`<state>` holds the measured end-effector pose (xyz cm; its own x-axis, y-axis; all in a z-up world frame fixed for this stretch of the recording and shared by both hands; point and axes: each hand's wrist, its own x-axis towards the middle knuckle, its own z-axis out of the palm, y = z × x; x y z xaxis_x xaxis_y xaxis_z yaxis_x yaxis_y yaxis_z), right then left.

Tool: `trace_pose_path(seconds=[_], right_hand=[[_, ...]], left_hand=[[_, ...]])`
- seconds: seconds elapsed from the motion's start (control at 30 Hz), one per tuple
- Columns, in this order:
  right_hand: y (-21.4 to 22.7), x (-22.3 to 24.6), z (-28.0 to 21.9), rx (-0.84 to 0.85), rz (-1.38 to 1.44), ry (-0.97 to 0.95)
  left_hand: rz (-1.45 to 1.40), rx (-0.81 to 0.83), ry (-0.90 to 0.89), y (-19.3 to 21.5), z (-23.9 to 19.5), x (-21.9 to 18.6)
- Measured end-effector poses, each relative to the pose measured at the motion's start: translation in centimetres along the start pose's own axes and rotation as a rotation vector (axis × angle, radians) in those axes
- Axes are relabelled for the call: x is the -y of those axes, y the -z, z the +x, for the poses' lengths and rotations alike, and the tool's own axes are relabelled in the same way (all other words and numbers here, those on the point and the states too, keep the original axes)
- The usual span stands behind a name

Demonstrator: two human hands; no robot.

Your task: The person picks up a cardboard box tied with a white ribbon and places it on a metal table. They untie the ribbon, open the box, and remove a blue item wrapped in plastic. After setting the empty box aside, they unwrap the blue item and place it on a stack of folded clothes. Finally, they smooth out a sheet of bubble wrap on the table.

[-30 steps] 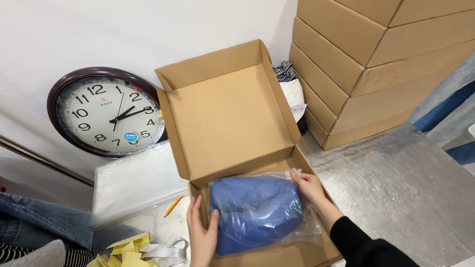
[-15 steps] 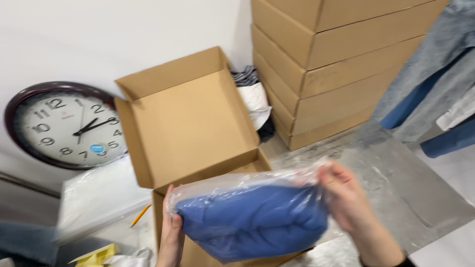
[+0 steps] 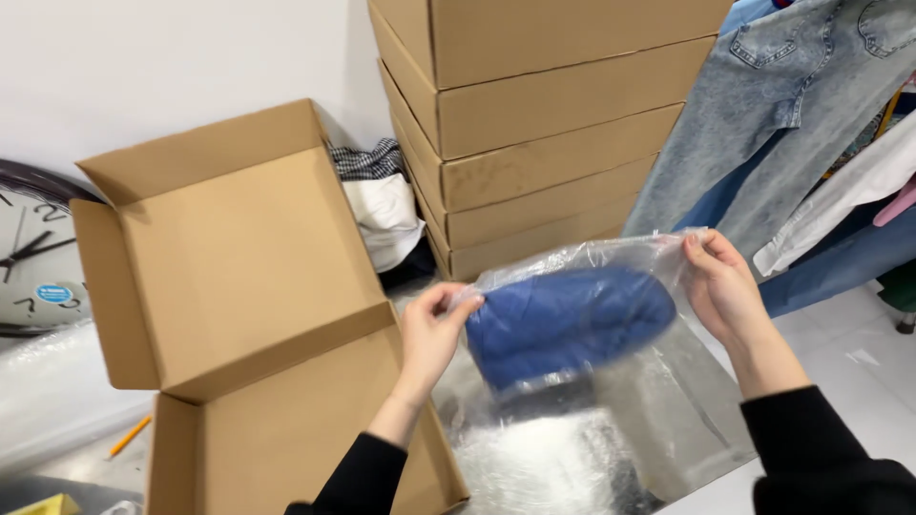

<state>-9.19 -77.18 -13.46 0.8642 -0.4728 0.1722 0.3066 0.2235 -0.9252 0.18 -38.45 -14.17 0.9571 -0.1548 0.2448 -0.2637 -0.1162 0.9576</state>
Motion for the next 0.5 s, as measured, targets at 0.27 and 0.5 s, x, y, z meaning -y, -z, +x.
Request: trace_pose_path(seconds=[0.27, 0.5], right_hand=[[11.9, -12.8, -3.1, -0.149, -0.140, -0.355], [17.6, -18.0, -13.2, -0.346, -0.105, -0.564]], left_hand=[[0.314, 0.289, 0.034, -4.7, -4.9, 3.7], [0.526, 0.772, 0.270, -5.9, -13.0, 13.4]])
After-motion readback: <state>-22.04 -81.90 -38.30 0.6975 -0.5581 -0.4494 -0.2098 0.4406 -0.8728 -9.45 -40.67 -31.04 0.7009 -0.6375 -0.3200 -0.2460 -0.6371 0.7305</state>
